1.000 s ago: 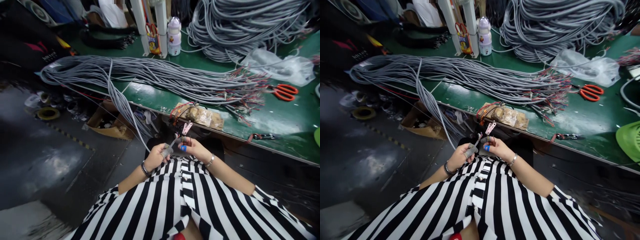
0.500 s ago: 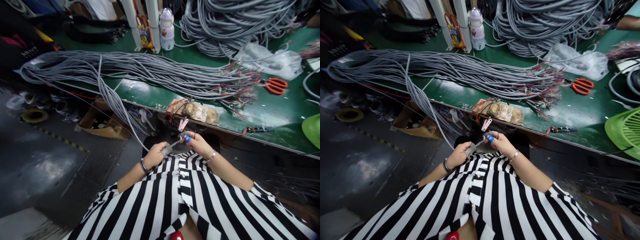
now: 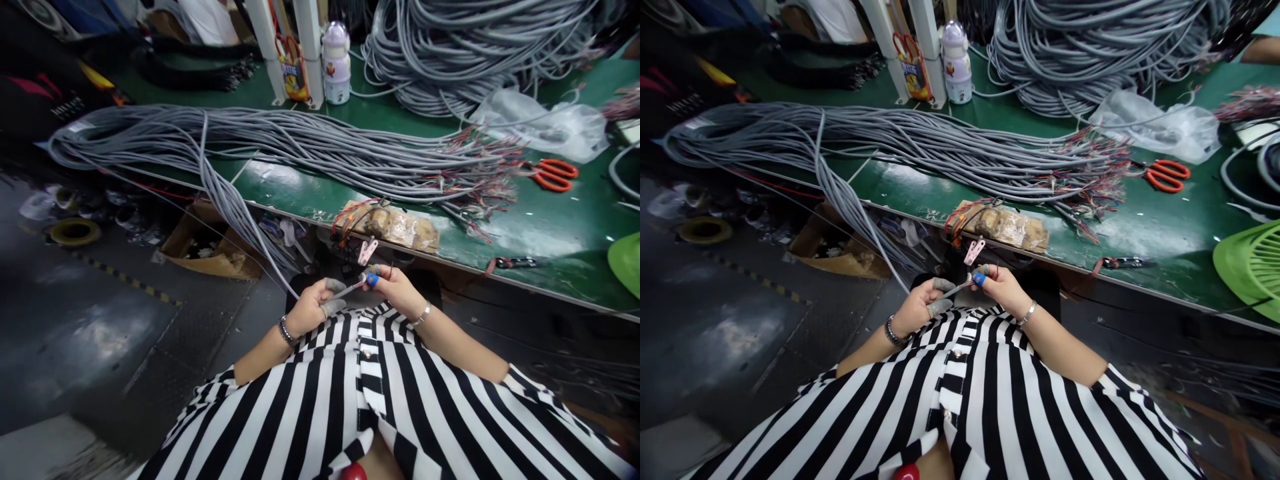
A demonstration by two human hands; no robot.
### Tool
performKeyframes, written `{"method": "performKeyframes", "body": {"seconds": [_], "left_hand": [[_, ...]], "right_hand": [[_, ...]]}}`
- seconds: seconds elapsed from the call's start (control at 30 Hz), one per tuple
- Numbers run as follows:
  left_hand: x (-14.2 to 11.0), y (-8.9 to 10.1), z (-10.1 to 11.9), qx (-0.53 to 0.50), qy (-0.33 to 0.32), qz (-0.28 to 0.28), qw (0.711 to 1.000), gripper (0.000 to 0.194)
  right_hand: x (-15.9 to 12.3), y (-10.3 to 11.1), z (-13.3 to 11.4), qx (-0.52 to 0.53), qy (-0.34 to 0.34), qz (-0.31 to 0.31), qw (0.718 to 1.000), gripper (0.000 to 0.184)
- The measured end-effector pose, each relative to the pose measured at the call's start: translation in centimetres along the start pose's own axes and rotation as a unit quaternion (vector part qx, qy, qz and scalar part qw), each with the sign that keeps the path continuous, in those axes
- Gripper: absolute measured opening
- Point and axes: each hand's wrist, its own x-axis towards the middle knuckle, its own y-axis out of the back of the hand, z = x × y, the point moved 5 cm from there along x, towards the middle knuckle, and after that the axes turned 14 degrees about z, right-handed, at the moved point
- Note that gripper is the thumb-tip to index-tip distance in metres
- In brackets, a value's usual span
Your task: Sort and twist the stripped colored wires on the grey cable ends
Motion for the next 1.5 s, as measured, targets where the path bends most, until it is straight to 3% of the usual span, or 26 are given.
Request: {"method": "performKeyframes", "body": {"seconds": [0.1,0.23,0.3,0.37,0.5,0.63,0.73,0.8,0.9,1.0,1.17,1.3,1.37,1.5], "left_hand": [[0.5,0.7,0.7,0.026,-0.082,0.101,0.991,0.037],[0.5,1.3,2.8,0.213,-0.245,0.230,0.918,0.021],[0.5,1.0,3.4,0.286,-0.278,0.232,0.887,0.020],[0.6,0.6,3.6,0.315,-0.286,0.198,0.883,0.020],[0.9,0.5,3.4,0.223,-0.235,0.100,0.941,0.026],[1.4,1.5,2.5,0.009,-0.122,0.075,0.990,0.040],[1.5,2.0,1.7,-0.122,-0.049,0.072,0.989,0.046],[1.4,2.0,1.2,-0.169,-0.015,0.061,0.984,0.050],[1.1,2.0,1.1,-0.195,-0.003,0.031,0.980,0.049],[0.8,1.9,1.3,-0.194,-0.016,-0.017,0.981,0.045],[0.8,2.0,1.2,-0.186,-0.019,-0.064,0.980,0.047],[0.9,1.9,1.4,-0.154,-0.049,-0.112,0.980,0.046],[0.9,1.7,1.6,-0.128,-0.065,-0.139,0.980,0.045],[0.9,1.1,2.7,-0.070,-0.123,-0.184,0.973,0.044]], "right_hand": [[0.2,0.2,0.4,-0.011,-0.013,0.001,1.000,0.034],[-0.5,-0.3,-0.5,-0.036,0.031,-0.027,0.998,0.033],[-1.2,-0.9,-1.2,-0.065,0.060,-0.061,0.994,0.035],[-1.8,-1.4,-1.8,-0.098,0.090,-0.089,0.987,0.036],[-2.6,-1.6,-2.8,-0.121,0.161,-0.121,0.972,0.035],[-3.4,-1.1,-4.6,-0.123,0.282,-0.081,0.948,0.027],[-4.3,-1.2,-6.2,-0.164,0.381,-0.014,0.910,0.014],[-4.7,-2.0,-6.6,-0.196,0.415,-0.001,0.888,0.021],[-4.7,-3.6,-6.4,-0.247,0.463,-0.036,0.851,0.048],[-4.2,-4.8,-5.6,-0.273,0.496,-0.092,0.819,0.049],[-3.2,-4.4,-4.9,-0.207,0.418,-0.152,0.871,0.034],[-3.1,-4.2,-4.9,-0.143,0.363,-0.207,0.897,0.020],[-2.9,-4.3,-4.3,-0.098,0.280,-0.225,0.928,0.025],[-2.6,-4.7,-1.7,-0.009,0.027,-0.210,0.977,0.032]]}}
